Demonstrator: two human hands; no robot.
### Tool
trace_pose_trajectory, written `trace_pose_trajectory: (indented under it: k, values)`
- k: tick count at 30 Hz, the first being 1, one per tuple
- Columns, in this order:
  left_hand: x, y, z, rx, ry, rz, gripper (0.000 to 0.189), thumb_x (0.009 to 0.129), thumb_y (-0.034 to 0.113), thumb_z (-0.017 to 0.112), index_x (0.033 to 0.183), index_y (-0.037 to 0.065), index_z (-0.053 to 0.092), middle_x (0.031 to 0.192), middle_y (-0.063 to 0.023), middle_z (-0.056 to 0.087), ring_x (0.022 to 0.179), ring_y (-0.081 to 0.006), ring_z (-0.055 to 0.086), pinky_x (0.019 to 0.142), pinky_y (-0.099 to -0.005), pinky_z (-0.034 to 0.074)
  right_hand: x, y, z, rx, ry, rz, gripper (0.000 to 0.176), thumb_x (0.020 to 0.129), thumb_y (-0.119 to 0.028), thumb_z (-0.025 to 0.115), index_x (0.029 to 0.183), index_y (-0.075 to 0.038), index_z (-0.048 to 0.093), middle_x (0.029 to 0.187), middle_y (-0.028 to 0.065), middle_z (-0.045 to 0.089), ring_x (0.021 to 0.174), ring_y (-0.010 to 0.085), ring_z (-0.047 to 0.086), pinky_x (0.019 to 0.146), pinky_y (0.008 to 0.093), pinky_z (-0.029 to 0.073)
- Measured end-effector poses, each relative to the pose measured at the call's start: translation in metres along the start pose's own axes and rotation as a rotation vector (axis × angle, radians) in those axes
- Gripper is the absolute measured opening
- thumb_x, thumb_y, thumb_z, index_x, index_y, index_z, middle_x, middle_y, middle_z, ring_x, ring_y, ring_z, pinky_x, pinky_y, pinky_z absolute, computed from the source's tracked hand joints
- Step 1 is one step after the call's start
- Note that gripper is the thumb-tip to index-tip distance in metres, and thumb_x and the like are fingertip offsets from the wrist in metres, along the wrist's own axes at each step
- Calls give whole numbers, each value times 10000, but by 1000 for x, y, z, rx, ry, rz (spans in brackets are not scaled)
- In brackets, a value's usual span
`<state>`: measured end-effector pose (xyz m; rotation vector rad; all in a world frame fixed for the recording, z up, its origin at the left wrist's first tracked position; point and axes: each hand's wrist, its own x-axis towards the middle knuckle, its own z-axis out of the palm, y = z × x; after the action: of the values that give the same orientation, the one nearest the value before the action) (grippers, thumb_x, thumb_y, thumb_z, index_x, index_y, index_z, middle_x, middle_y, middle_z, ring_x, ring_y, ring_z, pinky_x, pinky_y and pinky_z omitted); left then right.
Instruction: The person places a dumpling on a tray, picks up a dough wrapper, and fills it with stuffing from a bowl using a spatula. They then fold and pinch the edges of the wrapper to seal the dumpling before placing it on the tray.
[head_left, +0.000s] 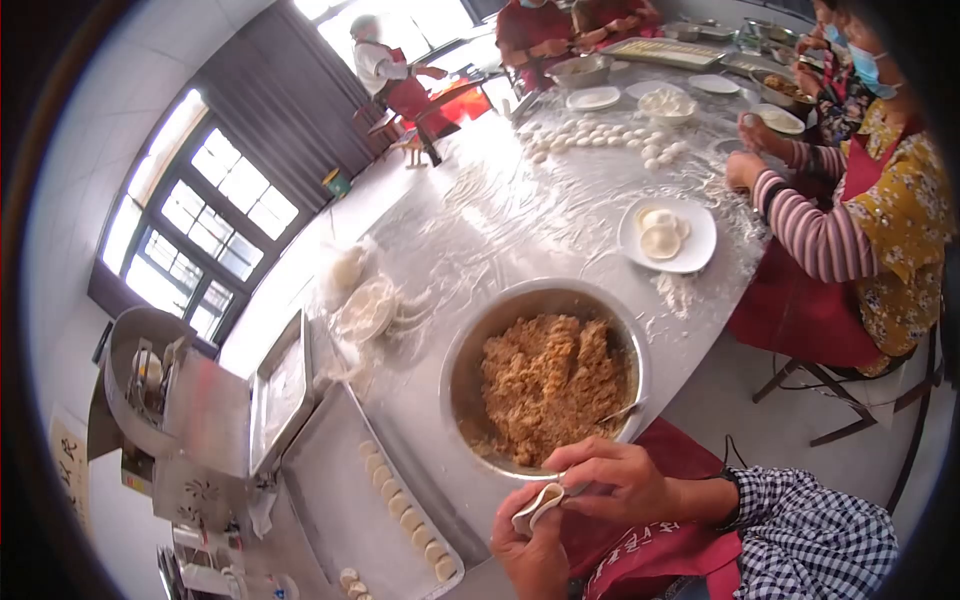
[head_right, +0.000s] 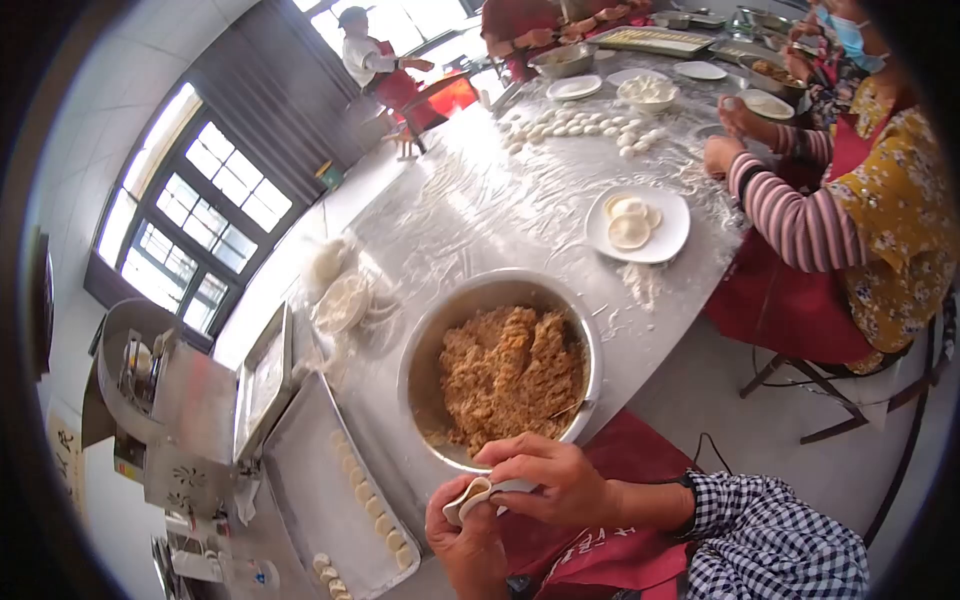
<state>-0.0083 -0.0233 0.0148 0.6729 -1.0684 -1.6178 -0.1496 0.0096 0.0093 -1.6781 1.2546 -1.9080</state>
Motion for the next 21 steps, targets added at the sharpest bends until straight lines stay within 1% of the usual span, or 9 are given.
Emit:
trace_pose_trajectory:
  k: [1, 3, 4, 7, 11, 14, 16, 21]
  values:
    - [-1, 2, 3, -6, -19, -5, 311, 767, -49, 625, 1060, -14, 526, 1007, -130, 591, 899, -204, 599, 775, -294, 513, -1, 1, 0, -15, 13, -3, 221, 706, -53, 712, 900, -14, 613, 1034, 155, 609, 916, 274, 615, 760, 335, 504]
    - [-6, 12, 8, 224, 43, -103, 269, 839, 49, 613, 1091, -13, 543, 1032, -130, 609, 902, -210, 613, 799, -314, 520, -3, 1, 0, 13, 15, -9, 223, 706, -48, 707, 907, -16, 616, 1044, 152, 607, 927, 271, 614, 766, 338, 504]
    - [-6, 12, 8, 216, 37, -118, 327, 822, 58, 646, 1118, -12, 527, 1043, -114, 602, 907, -189, 605, 797, -295, 520, -3, 1, 0, 15, 4, -9, 221, 711, -41, 697, 917, -19, 619, 1060, 146, 604, 942, 274, 612, 777, 342, 504]
    - [-7, 8, 4, 167, 51, -178, 318, 824, 48, 638, 1117, -12, 530, 1037, -113, 605, 910, -190, 604, 810, -300, 513, -5, 5, 0, 32, 6, -18, 219, 718, -40, 692, 924, -22, 620, 1070, 140, 601, 959, 273, 610, 790, 340, 503]
    - [-5, 3, 0, 156, 15, -166, 324, 820, 33, 636, 1120, -20, 527, 1031, -113, 609, 910, -184, 604, 815, -292, 505, -7, 8, 0, 32, 17, -7, 215, 724, -46, 689, 926, -22, 620, 1073, 136, 599, 970, 273, 607, 800, 340, 502]
    - [-11, 7, 0, 161, 45, -175, 323, 819, 16, 626, 1121, -34, 523, 1022, -116, 614, 902, -176, 606, 810, -279, 499, -12, 7, 3, 61, 14, 15, 211, 727, -51, 689, 924, -23, 617, 1076, 133, 597, 971, 271, 606, 804, 340, 501]
    - [-11, 8, 0, 155, 44, -195, 314, 822, 6, 613, 1119, -41, 522, 1021, -115, 616, 894, -167, 607, 793, -259, 496, -12, 7, 3, 52, 16, 28, 204, 728, -57, 690, 914, -24, 613, 1080, 132, 596, 970, 269, 606, 806, 340, 502]
    - [-11, 9, 0, 142, 42, -213, 307, 822, -6, 600, 1117, -45, 522, 1016, -111, 616, 883, -162, 607, 788, -246, 493, -12, 7, 3, 54, 17, 37, 192, 728, -65, 689, 895, -23, 607, 1071, 130, 598, 961, 266, 610, 799, 333, 505]
